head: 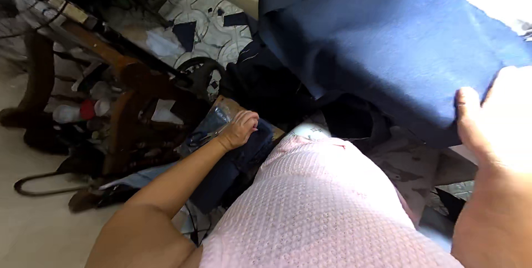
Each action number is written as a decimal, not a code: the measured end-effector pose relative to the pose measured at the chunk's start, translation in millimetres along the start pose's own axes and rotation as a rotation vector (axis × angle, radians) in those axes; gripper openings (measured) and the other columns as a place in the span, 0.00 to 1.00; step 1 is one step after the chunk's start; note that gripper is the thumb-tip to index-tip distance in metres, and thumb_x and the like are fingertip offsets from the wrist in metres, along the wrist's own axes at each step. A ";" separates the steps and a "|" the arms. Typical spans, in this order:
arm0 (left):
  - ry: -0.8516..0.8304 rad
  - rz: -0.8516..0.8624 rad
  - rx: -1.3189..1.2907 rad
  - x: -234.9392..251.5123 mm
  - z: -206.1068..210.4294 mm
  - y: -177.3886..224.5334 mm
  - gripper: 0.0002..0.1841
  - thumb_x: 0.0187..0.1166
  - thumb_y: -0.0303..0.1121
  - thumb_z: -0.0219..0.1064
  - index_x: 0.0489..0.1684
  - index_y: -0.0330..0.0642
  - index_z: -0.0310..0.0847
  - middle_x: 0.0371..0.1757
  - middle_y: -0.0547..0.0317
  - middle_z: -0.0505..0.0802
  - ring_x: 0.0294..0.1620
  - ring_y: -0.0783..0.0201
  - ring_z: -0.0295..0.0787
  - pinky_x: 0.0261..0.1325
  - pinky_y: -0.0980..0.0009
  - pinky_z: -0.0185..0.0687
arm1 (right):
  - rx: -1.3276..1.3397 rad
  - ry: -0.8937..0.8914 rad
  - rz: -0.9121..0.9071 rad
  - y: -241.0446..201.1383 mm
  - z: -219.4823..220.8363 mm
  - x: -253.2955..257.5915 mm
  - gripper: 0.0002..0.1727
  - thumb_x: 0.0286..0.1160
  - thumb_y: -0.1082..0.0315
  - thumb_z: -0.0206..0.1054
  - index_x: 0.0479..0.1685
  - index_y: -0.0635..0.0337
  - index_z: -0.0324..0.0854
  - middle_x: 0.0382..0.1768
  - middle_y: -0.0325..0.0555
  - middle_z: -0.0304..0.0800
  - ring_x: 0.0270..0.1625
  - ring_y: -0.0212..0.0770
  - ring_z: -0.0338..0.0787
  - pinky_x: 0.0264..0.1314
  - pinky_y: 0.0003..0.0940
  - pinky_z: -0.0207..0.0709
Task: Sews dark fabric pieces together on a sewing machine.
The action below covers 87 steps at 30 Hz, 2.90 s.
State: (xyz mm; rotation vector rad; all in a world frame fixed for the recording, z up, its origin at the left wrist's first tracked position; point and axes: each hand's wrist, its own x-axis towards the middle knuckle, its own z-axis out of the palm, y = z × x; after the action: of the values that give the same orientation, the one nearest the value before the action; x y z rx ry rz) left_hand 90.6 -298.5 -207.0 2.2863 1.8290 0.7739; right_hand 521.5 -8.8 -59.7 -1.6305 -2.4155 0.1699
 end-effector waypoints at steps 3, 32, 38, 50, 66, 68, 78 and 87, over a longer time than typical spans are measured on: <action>0.215 0.291 -0.060 66.6 -5.5 24.2 0.10 0.89 0.30 0.52 0.35 0.39 0.71 0.57 0.40 0.89 0.69 0.46 0.85 0.78 0.52 0.75 | -0.011 0.074 -0.007 -13.0 -2.3 -7.7 0.48 0.88 0.36 0.36 0.91 0.71 0.51 0.91 0.73 0.49 0.94 0.72 0.46 0.91 0.72 0.41; -0.160 0.527 -0.494 473.6 63.8 174.3 0.09 0.78 0.22 0.64 0.40 0.35 0.94 0.40 0.51 0.95 0.47 0.64 0.91 0.58 0.66 0.82 | 0.610 0.398 0.085 -25.0 -6.6 -26.5 0.15 0.67 0.73 0.68 0.52 0.66 0.93 0.25 0.46 0.91 0.25 0.34 0.85 0.33 0.28 0.81; -0.158 0.485 -0.367 472.7 68.0 175.6 0.09 0.78 0.24 0.66 0.43 0.36 0.94 0.42 0.46 0.94 0.50 0.53 0.91 0.59 0.53 0.81 | 0.387 0.243 0.178 -16.0 -13.9 -25.1 0.14 0.74 0.69 0.64 0.47 0.63 0.94 0.30 0.51 0.94 0.33 0.47 0.92 0.39 0.47 0.85; -0.279 0.568 -0.314 466.5 61.1 167.1 0.17 0.79 0.23 0.60 0.53 0.46 0.96 0.40 0.51 0.90 0.46 0.54 0.86 0.51 0.55 0.76 | 0.255 0.218 0.182 -42.2 -13.6 -38.5 0.18 0.73 0.66 0.68 0.56 0.64 0.93 0.26 0.51 0.92 0.28 0.50 0.91 0.33 0.48 0.83; -0.170 0.611 -0.088 458.7 59.6 188.5 0.17 0.72 0.18 0.61 0.47 0.43 0.96 0.55 0.45 0.91 0.62 0.44 0.84 0.64 0.44 0.76 | 0.280 0.264 0.185 -38.4 -8.7 -36.8 0.18 0.69 0.68 0.68 0.55 0.67 0.93 0.25 0.49 0.92 0.24 0.45 0.88 0.30 0.43 0.83; -0.193 0.572 0.010 444.0 57.7 200.7 0.13 0.80 0.27 0.61 0.52 0.38 0.92 0.67 0.44 0.89 0.75 0.41 0.79 0.73 0.35 0.69 | 0.283 0.268 0.183 -38.5 -8.5 -37.0 0.18 0.69 0.68 0.68 0.54 0.68 0.93 0.26 0.50 0.92 0.24 0.46 0.88 0.31 0.44 0.83; -0.320 0.357 0.018 419.0 63.4 192.4 0.29 0.91 0.47 0.44 0.85 0.43 0.71 0.87 0.48 0.74 0.93 0.47 0.59 0.81 0.19 0.41 | 0.267 0.257 0.183 -48.7 -6.6 -22.6 0.17 0.71 0.68 0.67 0.54 0.67 0.93 0.28 0.52 0.93 0.27 0.49 0.91 0.31 0.46 0.85; -0.322 0.354 0.011 423.0 61.9 187.8 0.29 0.92 0.46 0.43 0.86 0.42 0.70 0.88 0.49 0.73 0.93 0.48 0.58 0.82 0.19 0.38 | 0.237 0.296 0.166 -50.9 -2.6 -16.1 0.17 0.70 0.68 0.68 0.52 0.67 0.93 0.28 0.51 0.93 0.27 0.48 0.92 0.30 0.45 0.85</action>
State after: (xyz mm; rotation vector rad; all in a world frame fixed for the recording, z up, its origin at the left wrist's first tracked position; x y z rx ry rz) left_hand 344.3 61.9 -52.8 2.5946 1.3167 0.3971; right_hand 482.1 -43.0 -47.9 -1.6183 -1.9633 0.2164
